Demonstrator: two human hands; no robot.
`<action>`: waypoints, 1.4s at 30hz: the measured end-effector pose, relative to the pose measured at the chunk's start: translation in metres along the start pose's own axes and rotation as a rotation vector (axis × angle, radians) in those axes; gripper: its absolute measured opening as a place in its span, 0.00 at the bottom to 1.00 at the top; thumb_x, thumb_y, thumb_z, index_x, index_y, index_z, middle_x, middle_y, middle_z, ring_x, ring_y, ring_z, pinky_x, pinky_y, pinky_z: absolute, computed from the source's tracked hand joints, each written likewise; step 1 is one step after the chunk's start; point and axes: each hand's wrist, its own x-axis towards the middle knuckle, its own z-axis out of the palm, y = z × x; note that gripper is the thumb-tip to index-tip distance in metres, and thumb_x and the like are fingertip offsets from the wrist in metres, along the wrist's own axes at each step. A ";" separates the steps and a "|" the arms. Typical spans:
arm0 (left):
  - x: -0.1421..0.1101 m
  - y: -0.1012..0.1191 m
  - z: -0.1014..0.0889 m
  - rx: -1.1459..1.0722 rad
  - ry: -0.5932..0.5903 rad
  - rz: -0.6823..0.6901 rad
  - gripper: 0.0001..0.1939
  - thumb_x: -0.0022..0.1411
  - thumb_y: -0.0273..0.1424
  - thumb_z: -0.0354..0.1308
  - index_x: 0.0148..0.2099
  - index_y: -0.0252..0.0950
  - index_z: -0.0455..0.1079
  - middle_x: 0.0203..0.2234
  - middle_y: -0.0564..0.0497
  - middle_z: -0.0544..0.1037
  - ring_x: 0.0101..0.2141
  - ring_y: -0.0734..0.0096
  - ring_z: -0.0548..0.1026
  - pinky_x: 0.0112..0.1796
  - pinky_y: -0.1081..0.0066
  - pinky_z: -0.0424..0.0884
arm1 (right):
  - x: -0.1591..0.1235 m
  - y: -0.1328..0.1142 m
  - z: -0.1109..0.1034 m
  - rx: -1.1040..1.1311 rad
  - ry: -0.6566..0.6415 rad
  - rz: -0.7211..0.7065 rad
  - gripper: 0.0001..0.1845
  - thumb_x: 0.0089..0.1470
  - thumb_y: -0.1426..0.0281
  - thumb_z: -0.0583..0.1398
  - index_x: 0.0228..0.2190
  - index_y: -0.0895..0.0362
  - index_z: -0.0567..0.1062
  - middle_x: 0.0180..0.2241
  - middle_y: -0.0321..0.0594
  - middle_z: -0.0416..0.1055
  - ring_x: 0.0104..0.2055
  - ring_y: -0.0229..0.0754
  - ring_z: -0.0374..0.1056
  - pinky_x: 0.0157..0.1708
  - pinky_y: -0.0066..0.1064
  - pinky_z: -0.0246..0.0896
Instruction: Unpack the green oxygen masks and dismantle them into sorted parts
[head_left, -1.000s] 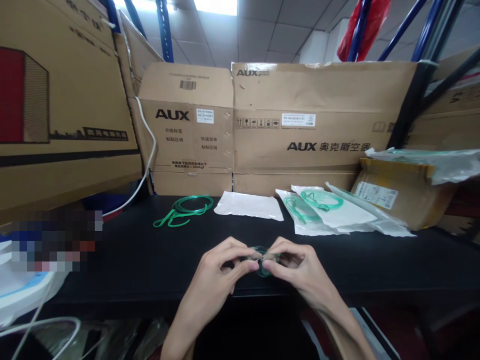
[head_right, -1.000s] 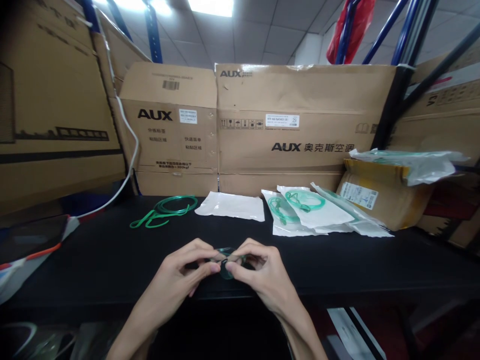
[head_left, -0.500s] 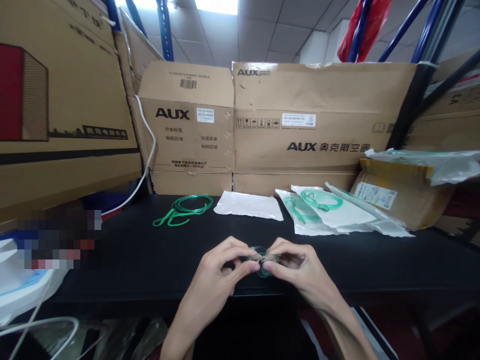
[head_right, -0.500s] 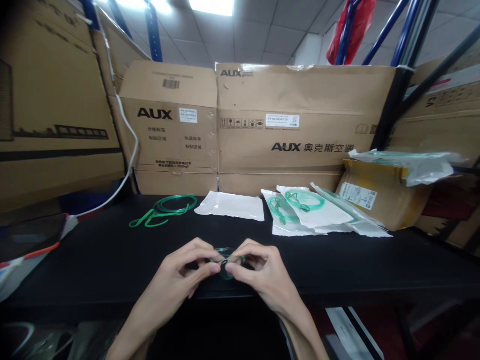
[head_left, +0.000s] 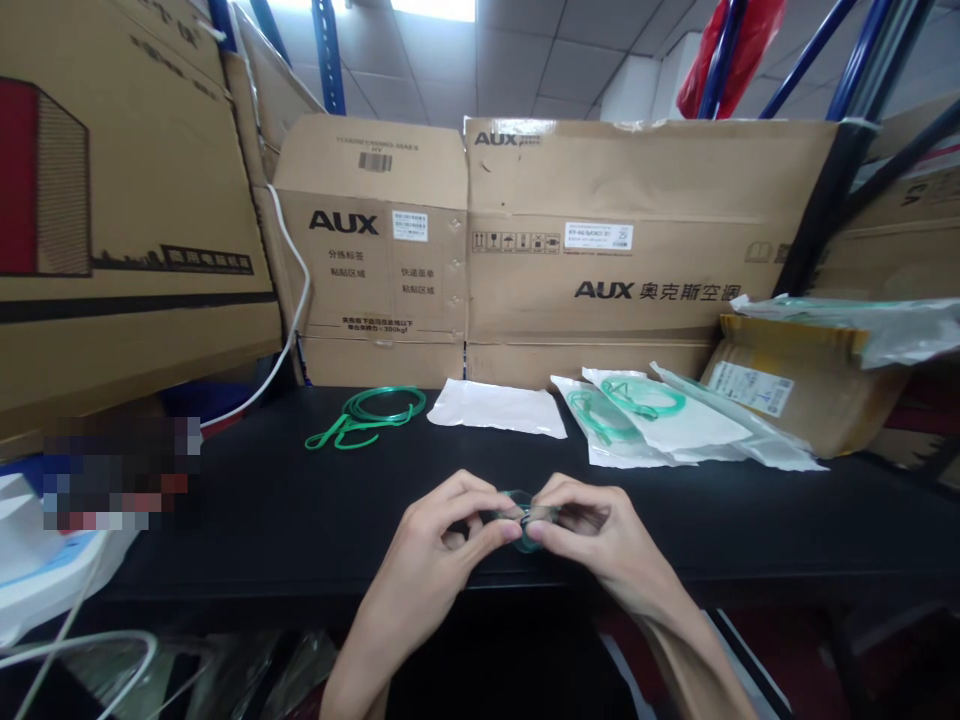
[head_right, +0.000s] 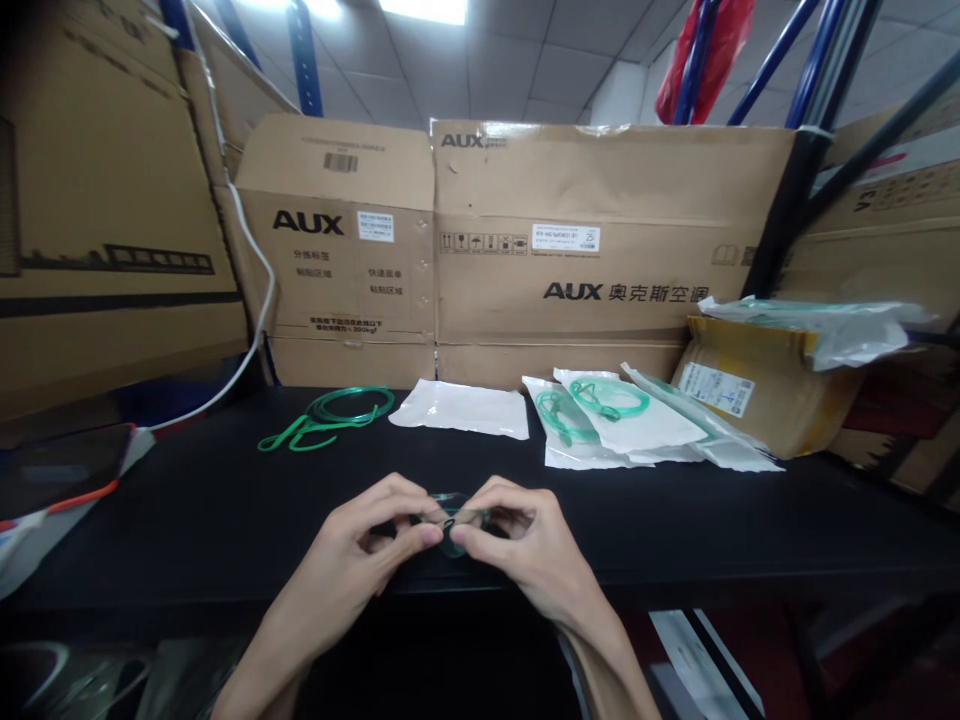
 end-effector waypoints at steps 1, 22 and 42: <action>0.000 0.000 0.000 0.005 0.001 0.003 0.09 0.65 0.40 0.65 0.40 0.41 0.81 0.36 0.51 0.75 0.27 0.75 0.68 0.21 0.78 0.61 | 0.000 0.000 0.000 -0.001 0.000 0.000 0.06 0.53 0.66 0.70 0.29 0.55 0.83 0.30 0.36 0.72 0.35 0.40 0.67 0.38 0.33 0.60; 0.000 -0.003 0.000 0.042 0.025 0.086 0.04 0.63 0.36 0.67 0.39 0.43 0.82 0.31 0.54 0.73 0.27 0.75 0.66 0.25 0.75 0.59 | -0.001 0.004 -0.002 0.062 -0.028 -0.025 0.02 0.53 0.70 0.71 0.30 0.53 0.84 0.31 0.35 0.72 0.35 0.38 0.68 0.37 0.30 0.61; 0.001 0.006 0.003 -0.029 -0.030 0.110 0.08 0.62 0.34 0.68 0.44 0.46 0.78 0.44 0.54 0.75 0.34 0.74 0.73 0.30 0.76 0.68 | -0.002 -0.001 -0.003 0.258 -0.087 -0.039 0.05 0.56 0.69 0.70 0.31 0.55 0.80 0.33 0.35 0.70 0.37 0.37 0.65 0.39 0.30 0.59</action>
